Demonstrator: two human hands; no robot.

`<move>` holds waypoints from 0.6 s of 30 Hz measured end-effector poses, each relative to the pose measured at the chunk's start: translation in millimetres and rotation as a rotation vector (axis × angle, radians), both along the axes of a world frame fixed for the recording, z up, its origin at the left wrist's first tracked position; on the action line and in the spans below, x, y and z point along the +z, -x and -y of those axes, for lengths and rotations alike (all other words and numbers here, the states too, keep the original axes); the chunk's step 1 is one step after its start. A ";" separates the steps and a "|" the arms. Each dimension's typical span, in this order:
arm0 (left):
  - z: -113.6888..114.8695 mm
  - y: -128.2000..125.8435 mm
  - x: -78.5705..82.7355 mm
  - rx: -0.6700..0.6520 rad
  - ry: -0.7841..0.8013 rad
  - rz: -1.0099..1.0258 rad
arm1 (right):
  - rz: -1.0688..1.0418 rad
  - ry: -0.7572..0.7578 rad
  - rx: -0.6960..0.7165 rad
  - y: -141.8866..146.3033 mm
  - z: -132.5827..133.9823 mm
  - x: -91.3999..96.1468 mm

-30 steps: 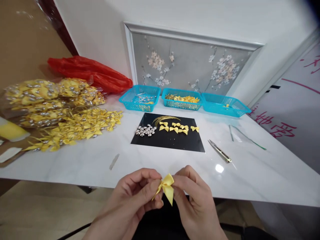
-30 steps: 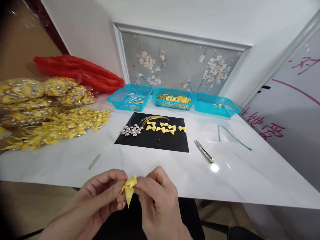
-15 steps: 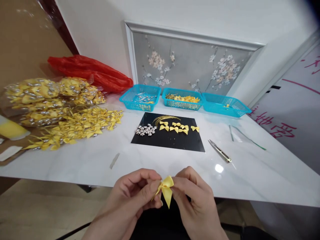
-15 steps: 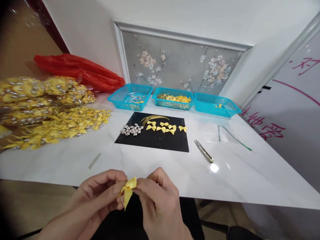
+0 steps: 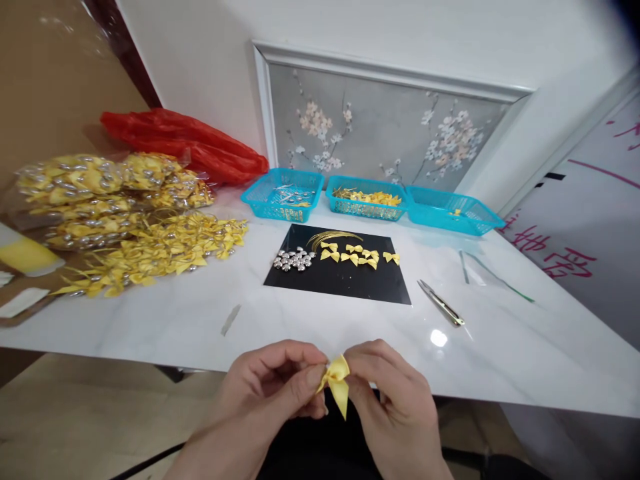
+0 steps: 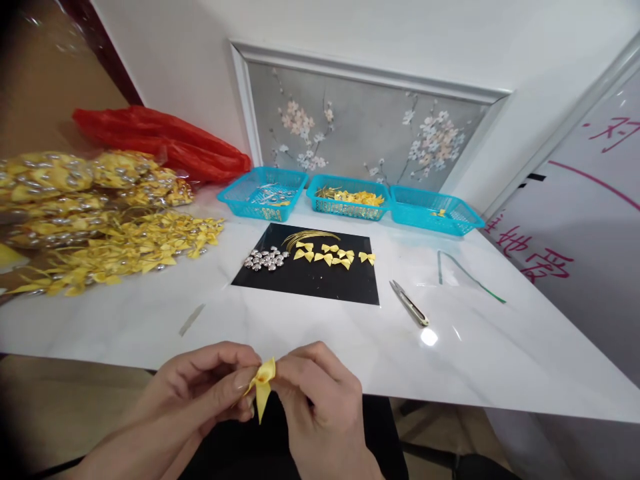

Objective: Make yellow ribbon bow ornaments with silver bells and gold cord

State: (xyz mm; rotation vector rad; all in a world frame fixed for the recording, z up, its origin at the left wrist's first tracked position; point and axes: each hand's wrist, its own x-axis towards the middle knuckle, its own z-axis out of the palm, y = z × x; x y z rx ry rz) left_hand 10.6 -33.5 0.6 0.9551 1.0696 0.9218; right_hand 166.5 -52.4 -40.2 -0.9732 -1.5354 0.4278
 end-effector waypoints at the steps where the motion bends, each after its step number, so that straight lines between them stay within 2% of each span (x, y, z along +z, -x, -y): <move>1: -0.5 0.3 -0.7 0.003 -0.029 -0.021 | -0.008 0.027 -0.001 -0.2 0.5 -0.6; 4: -2.1 1.4 -2.5 0.036 -0.148 -0.128 | 0.017 0.070 -0.024 -2.8 1.1 -0.6; 9: -3.3 -0.2 -2.0 0.189 -0.276 -0.262 | 0.241 -0.220 -0.215 -10.3 -1.7 12.9; 15: -2.8 -5.8 1.8 0.187 -0.327 -0.306 | 0.510 -0.368 -0.205 -2.6 -5.0 23.9; 17: -5.6 -5.0 -1.7 0.179 -0.338 -0.340 | 0.489 -0.410 -0.211 9.1 -5.6 21.8; 18: -8.1 -3.9 -5.0 0.184 -0.351 -0.359 | 0.406 -0.423 -0.245 16.2 -5.2 19.4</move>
